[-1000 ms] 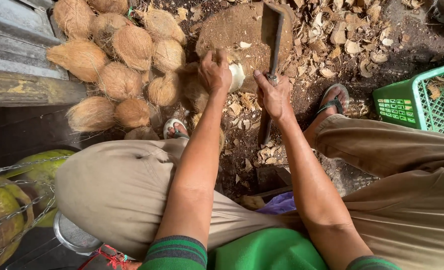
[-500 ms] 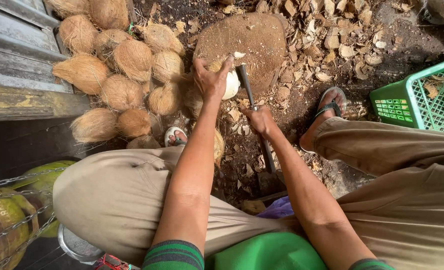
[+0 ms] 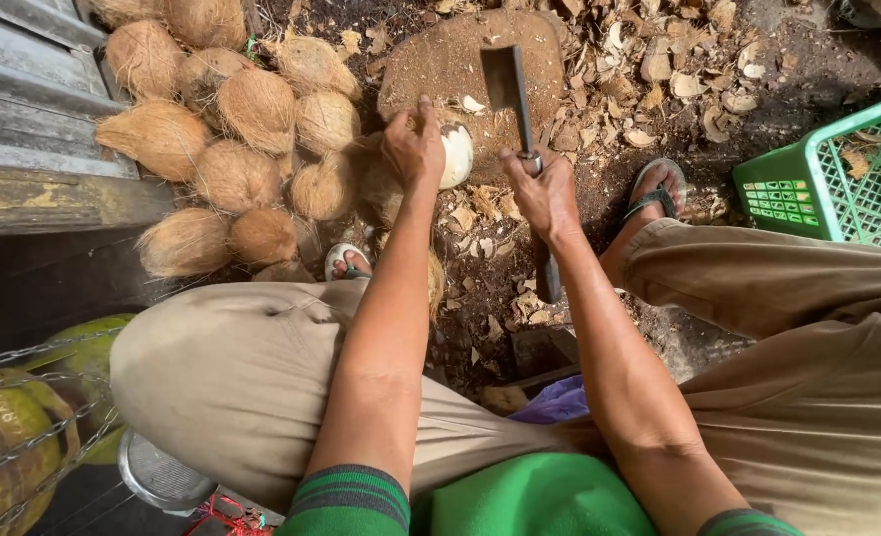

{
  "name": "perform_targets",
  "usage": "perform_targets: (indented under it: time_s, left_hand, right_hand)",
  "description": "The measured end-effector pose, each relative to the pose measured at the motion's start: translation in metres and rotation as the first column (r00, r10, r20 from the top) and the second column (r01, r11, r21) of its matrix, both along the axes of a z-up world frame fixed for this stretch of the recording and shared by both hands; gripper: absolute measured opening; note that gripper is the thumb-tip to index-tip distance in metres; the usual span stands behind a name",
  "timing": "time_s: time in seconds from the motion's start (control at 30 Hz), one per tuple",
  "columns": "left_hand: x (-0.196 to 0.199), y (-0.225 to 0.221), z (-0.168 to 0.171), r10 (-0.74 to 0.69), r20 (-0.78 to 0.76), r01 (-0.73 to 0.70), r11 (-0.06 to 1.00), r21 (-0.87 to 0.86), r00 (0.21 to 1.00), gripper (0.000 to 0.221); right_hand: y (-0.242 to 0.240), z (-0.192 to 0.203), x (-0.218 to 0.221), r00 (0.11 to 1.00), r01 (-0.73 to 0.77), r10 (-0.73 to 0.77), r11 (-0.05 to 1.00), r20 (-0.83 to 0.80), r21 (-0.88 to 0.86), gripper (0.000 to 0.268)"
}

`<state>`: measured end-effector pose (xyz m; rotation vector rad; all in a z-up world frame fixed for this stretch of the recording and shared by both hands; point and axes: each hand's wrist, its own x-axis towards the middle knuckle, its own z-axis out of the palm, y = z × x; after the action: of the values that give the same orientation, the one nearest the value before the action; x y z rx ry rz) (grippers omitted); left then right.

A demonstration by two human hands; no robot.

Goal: The person sits on a low stool and uses a large knife to peel the husk off a coconut. They hold the coconut with their left hand and strike it with the knife in their right hand, rotating it to remove the outer layer. The peeled coconut is then placed into a green basket.

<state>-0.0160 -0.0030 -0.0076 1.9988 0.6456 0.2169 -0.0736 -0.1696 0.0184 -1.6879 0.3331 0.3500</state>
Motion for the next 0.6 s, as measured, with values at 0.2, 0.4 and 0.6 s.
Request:
perform_targets:
  time_s: [0.2,0.4,0.6]
  left_hand:
    - [0.006,0.003,-0.021,-0.007,0.009,0.006,0.996,0.085,1.0,0.035]
    - [0.005,0.005,0.002,-0.008,-0.031,0.01,0.998,0.064,0.999,0.034]
    - [0.013,0.002,0.007,0.059,-0.161,-0.066,0.997,-0.038,0.985,0.039]
  right_hand:
    - [-0.001,0.021,-0.002,0.93,0.135,-0.102,0.988,0.352,-0.07,0.021]
    - [0.012,0.017,-0.02,0.986,-0.087,0.114,0.974,0.119,-0.211,0.028]
    - [0.012,0.025,0.004,0.876,0.004,-0.031,0.998,0.481,0.058,0.043]
